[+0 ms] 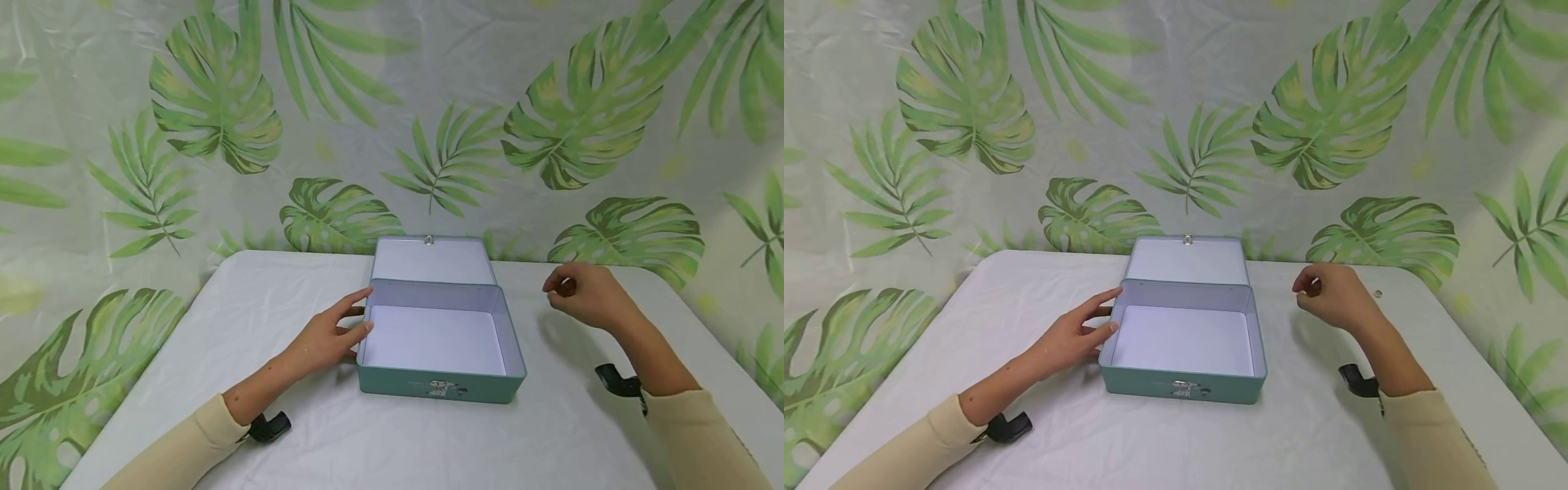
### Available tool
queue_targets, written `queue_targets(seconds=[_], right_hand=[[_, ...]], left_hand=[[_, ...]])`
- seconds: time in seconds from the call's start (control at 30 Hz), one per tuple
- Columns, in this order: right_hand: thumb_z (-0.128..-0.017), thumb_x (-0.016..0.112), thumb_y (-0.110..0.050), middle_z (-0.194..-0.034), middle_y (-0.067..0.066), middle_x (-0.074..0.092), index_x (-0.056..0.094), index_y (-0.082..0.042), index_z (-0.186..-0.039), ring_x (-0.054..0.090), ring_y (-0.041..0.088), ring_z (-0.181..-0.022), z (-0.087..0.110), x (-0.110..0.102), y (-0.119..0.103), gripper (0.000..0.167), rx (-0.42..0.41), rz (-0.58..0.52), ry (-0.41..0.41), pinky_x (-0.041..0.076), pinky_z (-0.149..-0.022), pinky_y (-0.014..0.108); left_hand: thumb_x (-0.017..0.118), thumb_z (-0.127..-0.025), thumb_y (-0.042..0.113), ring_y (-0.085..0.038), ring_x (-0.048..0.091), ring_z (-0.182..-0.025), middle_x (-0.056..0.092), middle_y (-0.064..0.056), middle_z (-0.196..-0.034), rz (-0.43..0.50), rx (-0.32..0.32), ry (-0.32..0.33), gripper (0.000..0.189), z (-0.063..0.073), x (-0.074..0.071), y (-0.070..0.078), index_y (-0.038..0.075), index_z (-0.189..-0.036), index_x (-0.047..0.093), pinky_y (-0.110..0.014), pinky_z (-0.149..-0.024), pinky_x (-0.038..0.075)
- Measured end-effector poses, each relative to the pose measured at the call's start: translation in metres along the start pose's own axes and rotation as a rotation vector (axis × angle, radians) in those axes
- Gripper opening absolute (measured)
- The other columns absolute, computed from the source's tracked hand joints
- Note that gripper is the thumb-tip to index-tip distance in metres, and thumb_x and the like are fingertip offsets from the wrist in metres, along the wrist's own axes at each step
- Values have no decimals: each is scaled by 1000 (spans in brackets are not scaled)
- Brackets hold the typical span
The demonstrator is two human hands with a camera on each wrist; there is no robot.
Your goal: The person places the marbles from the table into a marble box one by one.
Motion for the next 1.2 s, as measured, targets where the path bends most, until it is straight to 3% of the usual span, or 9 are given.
queue_targets(seconds=[0.6, 0.87, 1.2], right_hand=[[-94, 78, -5, -101, 6, 75, 78, -11, -100, 73, 24, -91, 3, 6, -26, 8, -83, -93, 61, 58, -75, 24], [-95, 77, -2, -103, 7, 75, 77, -11, -100, 73, 23, -91, 2, 16, -37, 10, -93, -179, 47, 60, -75, 23], [-94, 76, 4, -101, 5, 74, 77, -8, -100, 72, 21, -91, -2, 33, -52, 14, -163, -259, 22, 61, -81, 22]], left_hand=[[68, -107, 33, -33, 72, -121, 47, -18, -161, -1, -4, 0, 68, -1, 0, 0, 37, -166, 35, -38, -78, 67], [68, -107, 31, -32, 72, -119, 49, -14, -160, 11, -12, 1, 67, -1, 0, -1, 39, -166, 36, -37, -77, 67], [68, -107, 32, -35, 72, -120, 48, -18, -161, -2, 1, -2, 67, -2, 0, -2, 36, -166, 36, -38, -77, 67]])
Point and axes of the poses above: each hand's wrist, its own z-axis away from the middle knuckle, its own x-axis out of the palm, y = z × x, the point moved 2 cm from there along -z, towards the middle knuckle
